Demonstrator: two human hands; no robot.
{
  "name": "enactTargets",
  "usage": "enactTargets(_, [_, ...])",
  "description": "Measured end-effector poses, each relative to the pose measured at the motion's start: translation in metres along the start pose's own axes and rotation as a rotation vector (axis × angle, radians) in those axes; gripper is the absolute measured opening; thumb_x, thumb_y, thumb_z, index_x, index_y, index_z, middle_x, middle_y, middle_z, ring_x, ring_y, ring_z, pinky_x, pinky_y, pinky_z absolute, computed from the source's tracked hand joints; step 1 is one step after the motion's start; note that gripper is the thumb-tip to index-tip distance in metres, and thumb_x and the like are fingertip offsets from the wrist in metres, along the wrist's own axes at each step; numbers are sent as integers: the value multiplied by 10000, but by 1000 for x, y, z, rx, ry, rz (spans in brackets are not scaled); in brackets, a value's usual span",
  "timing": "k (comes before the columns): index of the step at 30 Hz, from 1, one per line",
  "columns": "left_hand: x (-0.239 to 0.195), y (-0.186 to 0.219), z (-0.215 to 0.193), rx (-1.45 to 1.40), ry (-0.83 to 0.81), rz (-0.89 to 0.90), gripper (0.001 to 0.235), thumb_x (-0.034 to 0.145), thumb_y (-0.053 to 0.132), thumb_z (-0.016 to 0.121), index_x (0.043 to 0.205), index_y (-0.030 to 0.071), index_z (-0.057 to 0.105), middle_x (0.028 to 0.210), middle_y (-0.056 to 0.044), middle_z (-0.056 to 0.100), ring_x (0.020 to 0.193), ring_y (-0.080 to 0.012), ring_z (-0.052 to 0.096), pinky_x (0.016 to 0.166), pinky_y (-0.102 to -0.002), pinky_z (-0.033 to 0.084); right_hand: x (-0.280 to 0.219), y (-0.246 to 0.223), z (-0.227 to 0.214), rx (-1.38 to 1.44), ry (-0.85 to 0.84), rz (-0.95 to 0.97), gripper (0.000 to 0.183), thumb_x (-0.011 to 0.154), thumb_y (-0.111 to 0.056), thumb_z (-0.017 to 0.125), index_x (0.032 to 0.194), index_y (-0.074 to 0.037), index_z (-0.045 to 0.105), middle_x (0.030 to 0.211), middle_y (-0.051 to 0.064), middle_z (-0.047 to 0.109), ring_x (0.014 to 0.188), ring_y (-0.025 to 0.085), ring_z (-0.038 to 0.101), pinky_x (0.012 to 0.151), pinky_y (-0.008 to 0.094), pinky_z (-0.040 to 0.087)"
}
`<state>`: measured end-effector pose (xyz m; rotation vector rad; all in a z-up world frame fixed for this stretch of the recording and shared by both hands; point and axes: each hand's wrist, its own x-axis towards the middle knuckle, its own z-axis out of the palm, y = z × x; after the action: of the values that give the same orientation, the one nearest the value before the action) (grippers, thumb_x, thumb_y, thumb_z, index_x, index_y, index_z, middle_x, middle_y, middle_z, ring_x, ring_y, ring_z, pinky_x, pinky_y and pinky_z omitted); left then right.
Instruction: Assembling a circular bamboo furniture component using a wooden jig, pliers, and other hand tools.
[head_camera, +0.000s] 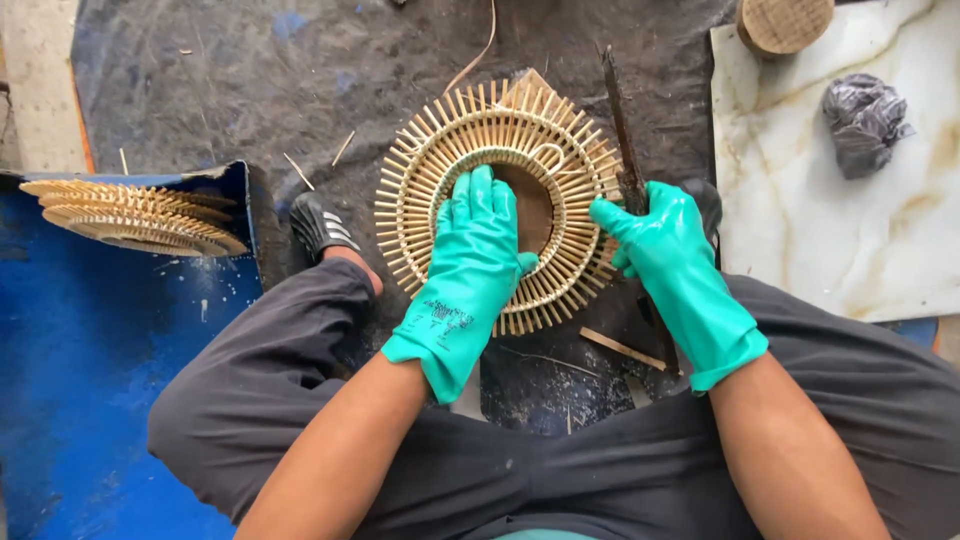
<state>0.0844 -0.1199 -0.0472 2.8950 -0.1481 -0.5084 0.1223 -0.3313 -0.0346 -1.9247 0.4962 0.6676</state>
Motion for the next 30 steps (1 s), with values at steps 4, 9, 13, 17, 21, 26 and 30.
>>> enactTargets(4, [-5,1,-10,24,26,39,1024,725,500,850,1496,-8,406,1614,-216,315,1489,-410,293,1181,-543,308,8,7,1,49,-15,-2,434,861,-350,793,1098,-14,656,683,94,660,486,163,596,410,315,471])
enactTargets(9, [1,-1,-12,25,6,37,1024,693,516,878,1438,-21,426,1599,-233,272,1489,-434,238,1167,-578,271,9,9,2,89,-30,44,487,853,-339,797,1177,-17,628,684,97,670,479,161,591,404,312,462])
enactTargets(13, [12,-2,-19,1,-122,8,1032,685,482,889,1453,-4,400,1619,-235,203,1493,-451,180,1182,-572,226,10,14,5,51,1,53,658,853,-344,818,1325,2,517,671,121,669,477,168,597,406,315,470])
enactTargets(17, [14,-32,-1,-18,-107,167,1045,688,463,897,1453,-26,380,1626,-231,191,1515,-447,153,1202,-558,204,-7,9,0,25,-40,22,622,852,-395,781,1238,61,609,691,111,678,485,168,605,418,318,482])
enactTargets(21, [10,-38,-23,68,-121,373,1020,687,410,875,1493,16,389,1645,-181,245,1518,-395,218,1226,-505,232,-21,15,-20,-30,49,115,624,866,-492,773,1146,49,634,727,109,694,507,180,592,437,329,473])
enactTargets(26, [-9,-27,12,-112,60,202,964,844,394,811,1578,-18,341,1649,-225,263,1524,-403,246,1238,-482,256,-16,12,-30,21,149,2,571,826,-509,805,1064,-16,641,776,123,676,557,179,579,481,338,480])
enactTargets(30, [-2,-15,4,-97,-29,100,1093,739,470,849,1531,-13,272,1633,-194,211,1530,-379,174,1229,-522,178,8,12,-16,12,153,-170,597,799,-517,851,1015,6,661,857,117,702,692,179,625,612,339,517])
